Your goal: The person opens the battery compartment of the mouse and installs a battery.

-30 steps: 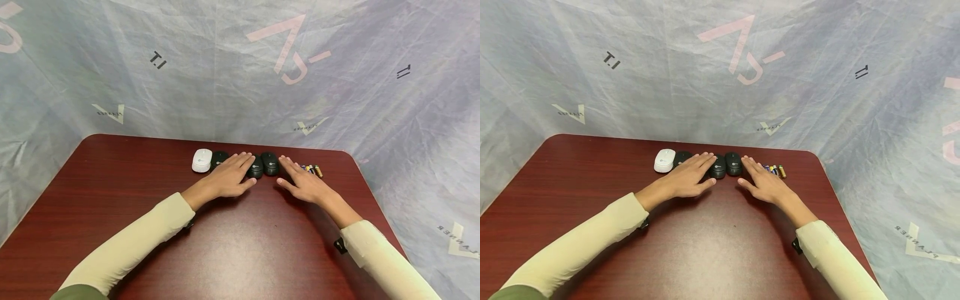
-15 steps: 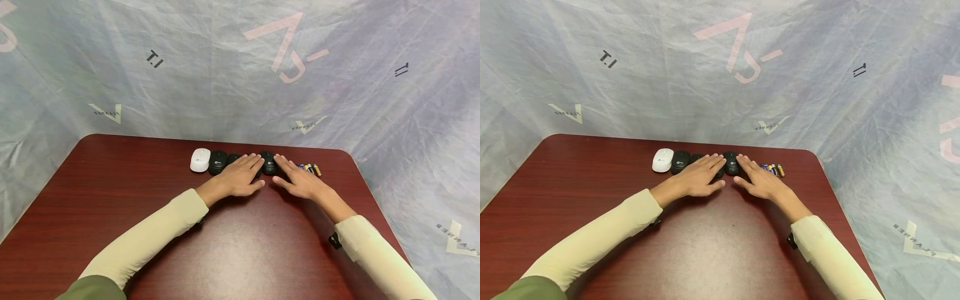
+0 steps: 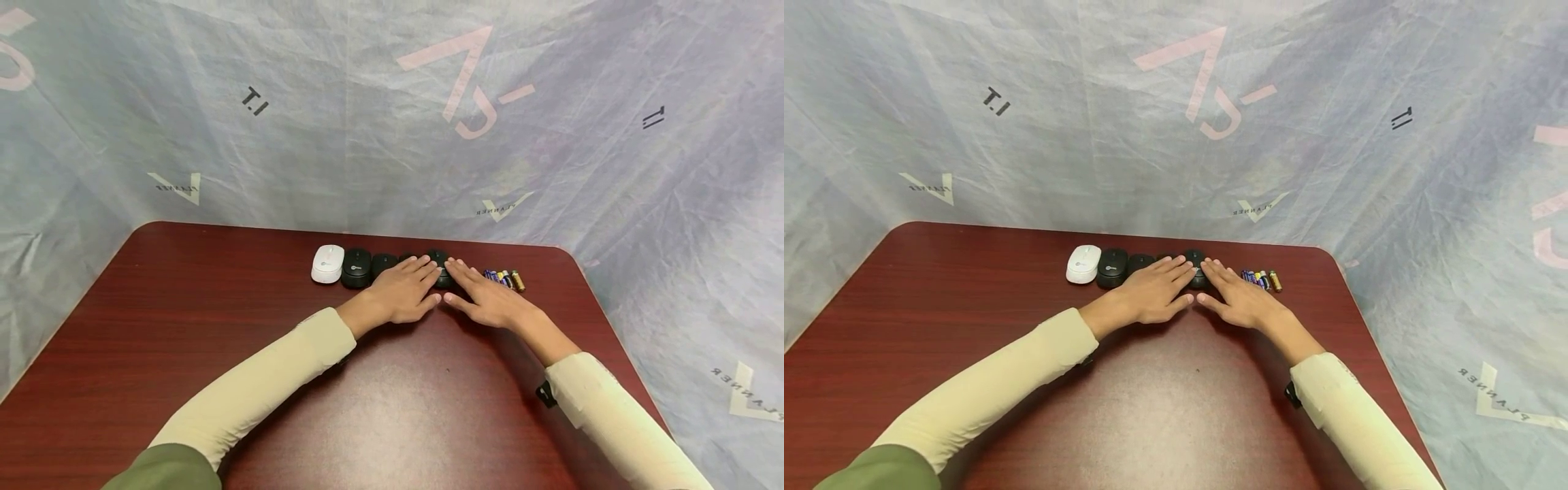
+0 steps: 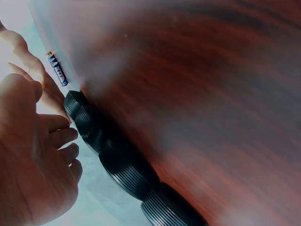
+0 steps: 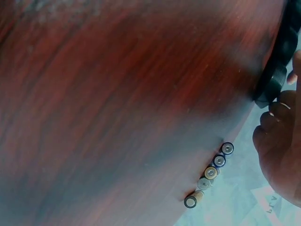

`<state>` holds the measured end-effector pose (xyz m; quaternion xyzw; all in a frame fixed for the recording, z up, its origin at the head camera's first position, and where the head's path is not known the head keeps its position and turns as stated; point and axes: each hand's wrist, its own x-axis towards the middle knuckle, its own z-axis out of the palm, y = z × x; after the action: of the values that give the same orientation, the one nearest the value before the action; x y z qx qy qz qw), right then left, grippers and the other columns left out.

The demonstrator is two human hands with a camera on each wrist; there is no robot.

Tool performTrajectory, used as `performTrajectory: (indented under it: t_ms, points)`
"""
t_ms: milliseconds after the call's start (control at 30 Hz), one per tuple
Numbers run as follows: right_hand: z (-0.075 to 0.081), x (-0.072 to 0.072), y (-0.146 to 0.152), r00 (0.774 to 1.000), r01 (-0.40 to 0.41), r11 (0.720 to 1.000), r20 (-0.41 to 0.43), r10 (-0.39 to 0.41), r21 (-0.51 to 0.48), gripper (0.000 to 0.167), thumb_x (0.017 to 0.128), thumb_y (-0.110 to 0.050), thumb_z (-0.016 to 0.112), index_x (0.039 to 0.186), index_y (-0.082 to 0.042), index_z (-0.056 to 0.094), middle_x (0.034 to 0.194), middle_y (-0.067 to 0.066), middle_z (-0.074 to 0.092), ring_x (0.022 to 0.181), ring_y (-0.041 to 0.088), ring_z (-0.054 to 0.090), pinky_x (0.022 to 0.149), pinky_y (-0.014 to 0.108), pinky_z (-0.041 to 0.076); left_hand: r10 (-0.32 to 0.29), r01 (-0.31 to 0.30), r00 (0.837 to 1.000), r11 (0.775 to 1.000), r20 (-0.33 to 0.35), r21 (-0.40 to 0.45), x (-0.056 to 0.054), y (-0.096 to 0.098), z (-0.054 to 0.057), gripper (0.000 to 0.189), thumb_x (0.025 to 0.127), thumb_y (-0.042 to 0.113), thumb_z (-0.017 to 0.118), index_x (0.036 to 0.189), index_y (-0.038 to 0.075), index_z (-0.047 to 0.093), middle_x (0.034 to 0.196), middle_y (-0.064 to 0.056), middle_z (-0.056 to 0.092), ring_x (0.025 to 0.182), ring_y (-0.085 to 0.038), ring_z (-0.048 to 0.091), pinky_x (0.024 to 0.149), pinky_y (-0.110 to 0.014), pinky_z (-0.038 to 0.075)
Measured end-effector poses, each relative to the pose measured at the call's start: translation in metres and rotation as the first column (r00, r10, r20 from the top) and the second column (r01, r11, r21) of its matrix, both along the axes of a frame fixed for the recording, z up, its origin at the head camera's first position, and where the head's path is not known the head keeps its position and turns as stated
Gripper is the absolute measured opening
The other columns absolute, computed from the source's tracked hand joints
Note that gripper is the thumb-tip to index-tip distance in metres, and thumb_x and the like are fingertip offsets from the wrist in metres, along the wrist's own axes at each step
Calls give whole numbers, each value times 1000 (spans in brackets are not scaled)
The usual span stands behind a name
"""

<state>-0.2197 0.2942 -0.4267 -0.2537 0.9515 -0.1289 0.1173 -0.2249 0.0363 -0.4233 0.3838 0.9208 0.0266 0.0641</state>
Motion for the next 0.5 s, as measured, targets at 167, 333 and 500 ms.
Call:
performTrajectory:
  t_ms: [167,333,500]
  points:
    - [1,2,1,1000,6,1000,9,-6,-4,83,119,-60,46,182,-14,18,190,14,16,177,34,20,145,58,22,-10,11,1000,1000,19,-8,2,3,1,70,123,52,28,180,12,26,190,-6,23,179,-23,14,148,-39,10]
    - [1,6,2,1000,1,1000,-2,-1,-6,83,119,-60,47,181,-12,20,190,14,18,176,37,22,144,61,24,-9,9,999,1000,46,4,5,4,2,70,123,52,30,180,13,27,190,-5,23,179,-22,14,148,-39,10]
    - [2,14,6,1000,-3,1000,14,3,-15,83,119,-59,48,181,-13,19,191,12,16,177,37,20,143,62,23,-22,21,997,1000,70,16,10,6,3,69,123,52,30,180,12,28,190,-5,23,179,-22,14,148,-40,10]
